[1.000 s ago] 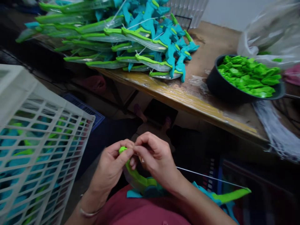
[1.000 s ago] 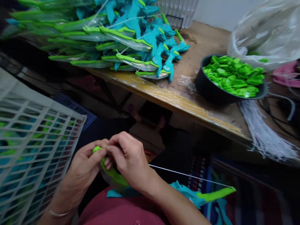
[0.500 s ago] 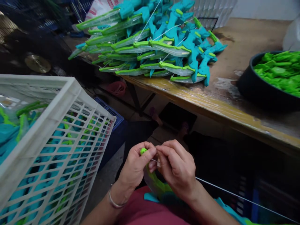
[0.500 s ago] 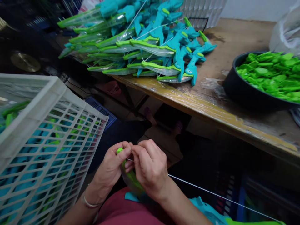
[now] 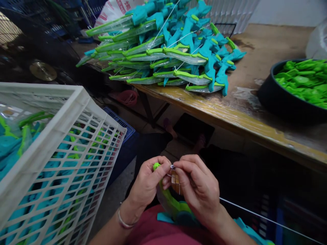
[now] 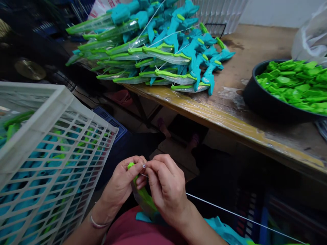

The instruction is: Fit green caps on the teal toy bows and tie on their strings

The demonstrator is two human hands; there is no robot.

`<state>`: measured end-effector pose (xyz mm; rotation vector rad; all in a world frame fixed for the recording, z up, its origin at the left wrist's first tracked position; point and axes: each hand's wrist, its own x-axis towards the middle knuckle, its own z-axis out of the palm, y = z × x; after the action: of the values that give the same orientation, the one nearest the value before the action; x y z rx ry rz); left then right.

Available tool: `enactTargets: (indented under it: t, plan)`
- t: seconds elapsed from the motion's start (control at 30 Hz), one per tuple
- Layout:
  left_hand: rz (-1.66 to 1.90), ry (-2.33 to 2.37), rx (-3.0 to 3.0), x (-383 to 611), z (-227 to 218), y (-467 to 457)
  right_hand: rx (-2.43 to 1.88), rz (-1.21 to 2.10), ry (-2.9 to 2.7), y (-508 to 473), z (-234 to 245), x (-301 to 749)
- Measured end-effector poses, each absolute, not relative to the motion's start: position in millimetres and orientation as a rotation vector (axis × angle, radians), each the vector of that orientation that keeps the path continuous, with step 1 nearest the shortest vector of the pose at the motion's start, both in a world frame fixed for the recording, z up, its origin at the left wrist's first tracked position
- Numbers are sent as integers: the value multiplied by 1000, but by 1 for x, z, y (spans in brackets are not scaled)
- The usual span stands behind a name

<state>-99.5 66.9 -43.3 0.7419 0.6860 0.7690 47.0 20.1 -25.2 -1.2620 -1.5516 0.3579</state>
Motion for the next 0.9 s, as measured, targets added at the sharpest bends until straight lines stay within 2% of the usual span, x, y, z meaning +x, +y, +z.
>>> enactTargets:
  t: [0.23, 0.43, 0.67, 0.9]
  plan:
    - [754, 716, 780, -102, -45, 65, -1185, 579, -1573, 27, -23, 49]
    - [769, 696, 799, -101, -48, 67, -1303, 507, -1761, 24, -18, 67]
    - [753, 656, 828, -98, -53, 70, -1414, 156, -1989, 9, -10, 76]
    - [716, 448, 884, -75, -57, 80, -1427, -636, -2109, -1, -14, 80]
